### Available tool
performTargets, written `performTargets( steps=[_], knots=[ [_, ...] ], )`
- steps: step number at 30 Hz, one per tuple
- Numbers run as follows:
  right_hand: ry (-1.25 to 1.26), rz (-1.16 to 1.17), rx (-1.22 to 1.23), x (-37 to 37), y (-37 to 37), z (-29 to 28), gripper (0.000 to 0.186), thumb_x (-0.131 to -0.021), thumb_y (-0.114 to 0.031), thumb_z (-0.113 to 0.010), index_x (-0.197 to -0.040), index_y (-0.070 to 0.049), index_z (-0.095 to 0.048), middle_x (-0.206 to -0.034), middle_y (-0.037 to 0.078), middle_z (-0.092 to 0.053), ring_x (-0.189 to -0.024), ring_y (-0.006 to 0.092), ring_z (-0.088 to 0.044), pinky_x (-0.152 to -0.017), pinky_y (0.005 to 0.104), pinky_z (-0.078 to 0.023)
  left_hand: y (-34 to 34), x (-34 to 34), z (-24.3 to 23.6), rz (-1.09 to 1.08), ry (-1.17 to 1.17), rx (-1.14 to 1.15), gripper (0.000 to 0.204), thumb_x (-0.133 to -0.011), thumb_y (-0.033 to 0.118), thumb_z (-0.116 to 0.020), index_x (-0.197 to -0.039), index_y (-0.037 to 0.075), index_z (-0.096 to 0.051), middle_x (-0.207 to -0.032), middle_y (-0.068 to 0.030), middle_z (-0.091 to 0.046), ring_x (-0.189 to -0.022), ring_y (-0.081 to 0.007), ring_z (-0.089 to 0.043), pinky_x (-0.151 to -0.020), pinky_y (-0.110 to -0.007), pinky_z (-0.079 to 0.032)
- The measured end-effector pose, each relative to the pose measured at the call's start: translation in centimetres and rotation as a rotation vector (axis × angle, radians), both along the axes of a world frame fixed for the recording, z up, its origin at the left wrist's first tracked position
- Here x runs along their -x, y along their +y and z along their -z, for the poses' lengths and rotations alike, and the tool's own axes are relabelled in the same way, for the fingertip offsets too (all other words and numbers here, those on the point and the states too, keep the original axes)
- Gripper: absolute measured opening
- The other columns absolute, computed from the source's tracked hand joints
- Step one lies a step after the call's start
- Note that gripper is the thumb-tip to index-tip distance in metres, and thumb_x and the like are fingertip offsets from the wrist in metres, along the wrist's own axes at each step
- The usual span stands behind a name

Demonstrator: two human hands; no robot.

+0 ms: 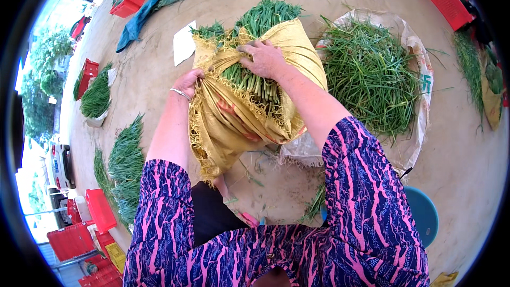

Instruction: The person ties a large yellow bag filled with green vegetables by hand using a green plastic strap, pulling the opening together and securing it with a knot.

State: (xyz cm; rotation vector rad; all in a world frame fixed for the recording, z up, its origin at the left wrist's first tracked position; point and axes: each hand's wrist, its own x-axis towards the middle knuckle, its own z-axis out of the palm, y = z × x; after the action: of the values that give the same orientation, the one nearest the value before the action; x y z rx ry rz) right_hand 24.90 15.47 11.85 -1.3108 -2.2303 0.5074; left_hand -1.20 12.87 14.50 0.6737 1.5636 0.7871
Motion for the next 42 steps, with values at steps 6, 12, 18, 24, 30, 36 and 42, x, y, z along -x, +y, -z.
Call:
performTargets(
  steps=[6, 12, 18, 24, 30, 36, 42],
  knots=[
    [-0.052, -0.012, 0.164, 2.0, -2.1, -2.3, 0.036, -0.083, -0.037, -0.057, -0.118, -0.028, -0.061, -0.121, 0.009, -0.056, -0.122, 0.0285, -0.045, -0.1, 0.0535, -0.033, -2.7, 4.4, 2.1, -0.108, -0.067, -0.054, 0.011, -0.075, 0.003, -0.058, -0.085, 0.006, -0.061, -0.086, -0.0024, -0.055, -0.084, -0.0167, -0.052, -0.081, -0.031, -0.046],
    [-0.108, -0.223, 0.06, -0.5, -4.9, -3.6, 0.024, -0.075, -0.031, -0.064, -0.094, -0.017, -0.06, -0.098, 0.009, -0.056, -0.103, 0.0281, -0.049, -0.085, 0.046, -0.038, -10.2, 0.3, -0.7, 0.005, -0.185, -0.117, 0.013, -0.083, 0.003, -0.05, -0.093, 0.003, -0.058, -0.089, -0.0035, -0.055, -0.083, -0.0155, -0.053, -0.079, -0.029, -0.046],
    [-0.022, -0.254, -0.124, -0.7, -6.5, -2.4, 0.026, -0.074, -0.039, -0.068, -0.083, -0.016, -0.057, -0.086, 0.006, -0.052, -0.091, 0.0262, -0.05, -0.078, 0.0406, -0.038, -14.3, 1.0, 0.9, 0.113, -0.475, -0.262, 0.004, -0.082, 0.004, -0.046, -0.085, 0.007, -0.046, -0.087, -0.0027, -0.048, -0.088, -0.0156, -0.046, -0.084, -0.028, -0.038],
    [-0.039, -0.237, -0.066, 2.5, -3.7, -2.6, 0.028, -0.079, -0.042, -0.066, -0.085, -0.016, -0.058, -0.089, 0.006, -0.055, -0.094, 0.0269, -0.051, -0.083, 0.0421, -0.04, -12.0, 2.6, 1.2, -0.091, -0.406, -0.281, 0.004, -0.085, 0.005, -0.048, -0.088, 0.007, -0.049, -0.089, -0.0026, -0.049, -0.086, -0.0151, -0.048, -0.083, -0.028, -0.041],
    [0.187, -0.105, 0.331, 3.9, 0.7, -3.4, 0.041, -0.085, -0.05, -0.062, -0.099, -0.011, -0.06, -0.092, 0.012, -0.058, -0.099, 0.0291, -0.054, -0.088, 0.0425, -0.043, -10.8, 2.8, 1.4, -0.1, -0.371, -0.296, 0.027, -0.089, 0.008, -0.045, -0.111, 0.0, -0.058, -0.103, -0.0041, -0.06, -0.097, -0.0139, -0.054, -0.092, -0.027, -0.043],
    [-0.022, -0.041, -0.092, 10.7, 7.7, -2.9, 0.042, -0.086, -0.037, -0.065, -0.117, -0.008, -0.061, -0.113, 0.017, -0.058, -0.114, 0.0325, -0.053, -0.098, 0.042, -0.042, -12.1, 1.9, 0.2, 0.167, -0.186, -0.303, 0.03, -0.089, 0.011, -0.042, -0.113, 0.004, -0.058, -0.101, -0.0032, -0.058, -0.096, -0.0142, -0.052, -0.092, -0.028, -0.04],
    [-0.074, -0.042, 0.155, 16.8, 11.6, -1.4, 0.04, -0.094, -0.043, -0.053, -0.107, -0.009, -0.068, -0.095, 0.015, -0.065, -0.094, 0.0266, -0.062, -0.089, 0.038, -0.048, -13.2, 0.8, -0.9, 0.188, -0.077, -0.303, 0.036, -0.085, 0.008, -0.04, -0.117, 0.001, -0.055, -0.101, -0.0023, -0.057, -0.094, -0.0133, -0.05, -0.091, -0.027, -0.04]
  ],
)
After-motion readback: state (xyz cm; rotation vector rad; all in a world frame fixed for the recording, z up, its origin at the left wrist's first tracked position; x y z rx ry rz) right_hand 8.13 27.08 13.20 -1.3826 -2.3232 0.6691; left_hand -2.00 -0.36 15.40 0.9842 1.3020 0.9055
